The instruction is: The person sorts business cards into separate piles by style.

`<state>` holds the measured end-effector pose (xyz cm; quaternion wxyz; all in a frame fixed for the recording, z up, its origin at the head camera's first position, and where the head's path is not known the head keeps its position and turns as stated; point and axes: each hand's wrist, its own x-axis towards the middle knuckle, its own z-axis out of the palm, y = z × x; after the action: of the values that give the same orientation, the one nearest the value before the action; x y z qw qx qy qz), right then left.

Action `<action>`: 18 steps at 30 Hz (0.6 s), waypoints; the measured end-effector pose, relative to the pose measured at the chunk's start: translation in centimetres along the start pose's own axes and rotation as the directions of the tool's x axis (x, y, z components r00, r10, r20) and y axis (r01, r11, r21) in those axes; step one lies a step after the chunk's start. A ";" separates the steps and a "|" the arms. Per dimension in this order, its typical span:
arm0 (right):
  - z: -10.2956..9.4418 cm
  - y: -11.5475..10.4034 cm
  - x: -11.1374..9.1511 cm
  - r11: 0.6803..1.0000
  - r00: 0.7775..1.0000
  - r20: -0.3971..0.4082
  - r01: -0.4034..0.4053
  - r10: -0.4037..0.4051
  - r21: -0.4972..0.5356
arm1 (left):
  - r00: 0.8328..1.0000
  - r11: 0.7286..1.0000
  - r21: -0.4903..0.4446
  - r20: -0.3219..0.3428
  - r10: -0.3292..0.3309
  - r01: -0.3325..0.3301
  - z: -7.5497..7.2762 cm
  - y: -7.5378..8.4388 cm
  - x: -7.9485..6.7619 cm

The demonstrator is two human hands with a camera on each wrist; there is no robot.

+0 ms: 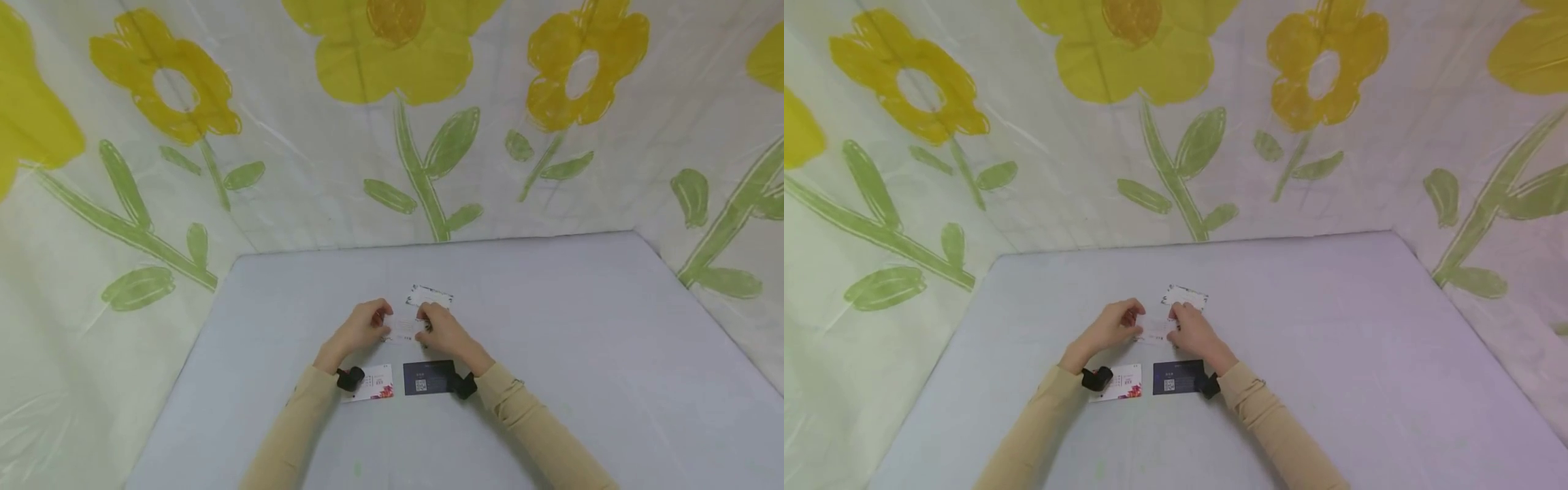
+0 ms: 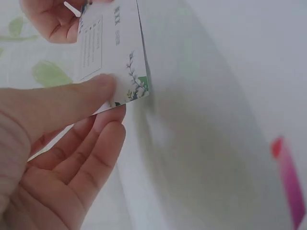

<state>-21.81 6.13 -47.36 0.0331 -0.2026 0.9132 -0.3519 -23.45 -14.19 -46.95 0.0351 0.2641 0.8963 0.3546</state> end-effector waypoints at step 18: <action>-8.0 4.5 -6.0 0.974 0.998 -0.036 0.059 -0.052 0.220 | 0.996 0.967 -0.241 -0.053 0.073 -0.083 4.2 7.8 1.3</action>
<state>-19.45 16.56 -44.76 0.0320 -0.2179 0.8628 -0.4549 -20.00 -6.24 -44.79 0.0335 0.2851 0.8356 0.4683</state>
